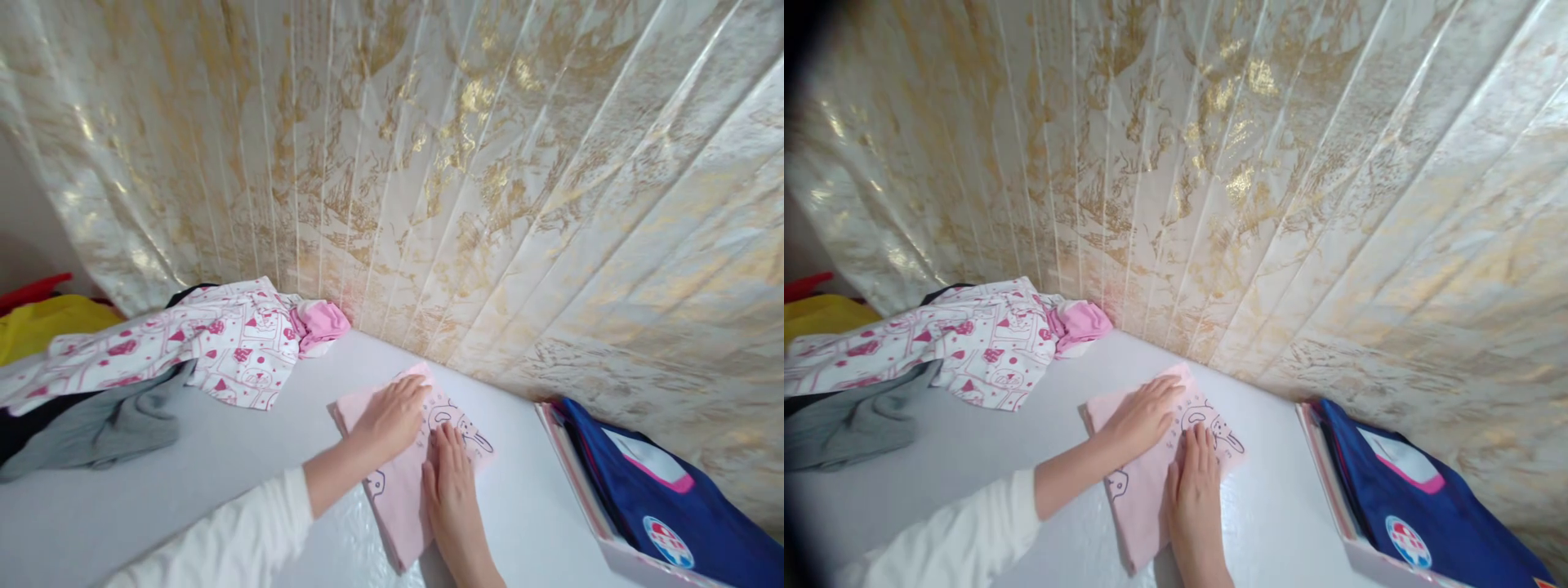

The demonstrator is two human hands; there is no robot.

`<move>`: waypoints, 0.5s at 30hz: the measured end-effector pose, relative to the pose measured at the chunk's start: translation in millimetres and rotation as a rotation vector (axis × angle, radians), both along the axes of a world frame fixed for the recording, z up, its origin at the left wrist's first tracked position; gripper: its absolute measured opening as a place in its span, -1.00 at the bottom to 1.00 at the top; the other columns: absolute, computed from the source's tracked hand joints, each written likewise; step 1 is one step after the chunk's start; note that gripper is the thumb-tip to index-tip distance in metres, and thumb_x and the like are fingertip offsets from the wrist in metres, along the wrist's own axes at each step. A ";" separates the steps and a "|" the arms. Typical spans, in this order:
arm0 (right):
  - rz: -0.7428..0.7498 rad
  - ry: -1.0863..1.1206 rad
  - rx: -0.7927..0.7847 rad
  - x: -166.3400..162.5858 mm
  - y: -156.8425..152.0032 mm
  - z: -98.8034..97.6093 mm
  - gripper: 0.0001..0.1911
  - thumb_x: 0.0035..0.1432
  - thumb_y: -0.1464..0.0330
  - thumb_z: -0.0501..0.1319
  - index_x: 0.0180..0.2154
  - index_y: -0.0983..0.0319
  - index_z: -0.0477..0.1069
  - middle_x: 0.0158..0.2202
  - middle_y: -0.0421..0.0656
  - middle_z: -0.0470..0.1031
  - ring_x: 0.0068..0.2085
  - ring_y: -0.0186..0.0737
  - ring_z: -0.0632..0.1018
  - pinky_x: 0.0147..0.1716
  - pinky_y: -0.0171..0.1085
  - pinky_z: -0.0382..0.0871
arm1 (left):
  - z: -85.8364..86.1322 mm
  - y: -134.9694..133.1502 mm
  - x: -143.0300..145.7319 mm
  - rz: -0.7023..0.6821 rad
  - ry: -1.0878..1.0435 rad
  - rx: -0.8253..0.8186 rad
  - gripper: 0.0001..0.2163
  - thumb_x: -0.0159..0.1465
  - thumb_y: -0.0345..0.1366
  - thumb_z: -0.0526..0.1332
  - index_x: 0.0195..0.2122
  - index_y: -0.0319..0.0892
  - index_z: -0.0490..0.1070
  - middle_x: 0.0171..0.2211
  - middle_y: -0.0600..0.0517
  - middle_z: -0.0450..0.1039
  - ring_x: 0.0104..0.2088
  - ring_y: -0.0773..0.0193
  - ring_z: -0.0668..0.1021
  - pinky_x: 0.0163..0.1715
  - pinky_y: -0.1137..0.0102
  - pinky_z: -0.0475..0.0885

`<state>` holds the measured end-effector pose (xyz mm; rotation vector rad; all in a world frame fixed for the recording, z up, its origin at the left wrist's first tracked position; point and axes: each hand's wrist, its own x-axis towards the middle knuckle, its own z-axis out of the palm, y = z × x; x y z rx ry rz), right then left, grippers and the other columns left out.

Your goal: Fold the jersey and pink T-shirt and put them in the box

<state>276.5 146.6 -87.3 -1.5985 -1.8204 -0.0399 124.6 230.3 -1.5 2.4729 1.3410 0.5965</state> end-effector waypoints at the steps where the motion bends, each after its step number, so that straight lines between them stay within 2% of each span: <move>1: 0.012 -0.036 -0.013 -2.9 -1.7 2.6 -0.52 0.30 0.29 -0.02 0.20 0.32 0.20 0.26 0.17 0.21 0.30 0.18 0.19 0.17 0.30 0.11 | 4.2 -1.8 -21.8 0.050 0.011 -0.009 -0.66 0.28 -0.41 0.06 0.08 -0.09 0.27 0.17 -0.04 0.29 0.20 0.16 0.30 0.18 0.28 0.16; 4: 0.084 -0.084 -0.014 -19.9 -12.6 16.8 -0.49 0.30 0.27 0.03 0.25 0.23 0.13 0.30 0.08 0.16 0.30 0.13 0.20 0.18 0.23 0.16 | 10.7 -5.4 -85.3 0.240 0.059 -0.086 -0.77 0.31 -0.40 0.02 -0.02 -0.20 0.26 -0.06 -0.16 0.43 0.00 0.02 0.47 -0.02 0.19 0.32; 7: 0.197 -0.051 -0.003 -44.4 -24.3 28.0 -0.48 0.24 0.30 0.11 0.21 0.17 0.14 0.30 0.01 0.17 0.29 0.08 0.22 0.16 0.10 0.26 | 5.8 -5.5 -125.2 0.304 0.092 -0.204 -0.82 0.34 -0.35 0.00 -0.07 -0.19 0.28 -0.28 -0.08 0.50 -0.23 0.04 0.57 -0.25 0.27 0.36; 10: 0.263 0.028 -0.008 -62.2 -31.1 28.3 -0.62 0.09 0.39 0.16 -0.01 0.17 0.29 0.23 -0.02 0.25 0.23 0.08 0.28 0.12 0.02 0.30 | -5.0 -3.4 -135.5 0.248 0.074 -0.265 -0.88 0.28 -0.42 0.08 -0.20 -0.12 0.34 -0.26 0.02 0.52 -0.23 0.16 0.57 -0.28 0.39 0.32; 15: 0.296 0.062 0.013 -63.7 -30.0 19.6 -0.67 -0.06 0.53 0.08 -0.19 0.16 0.30 0.12 -0.04 0.31 0.15 0.04 0.32 0.05 -0.04 0.33 | -11.0 1.6 -130.8 0.217 0.027 -0.286 -0.89 0.17 -0.46 0.18 -0.31 -0.12 0.39 -0.29 0.07 0.51 -0.25 0.21 0.55 -0.33 0.45 0.29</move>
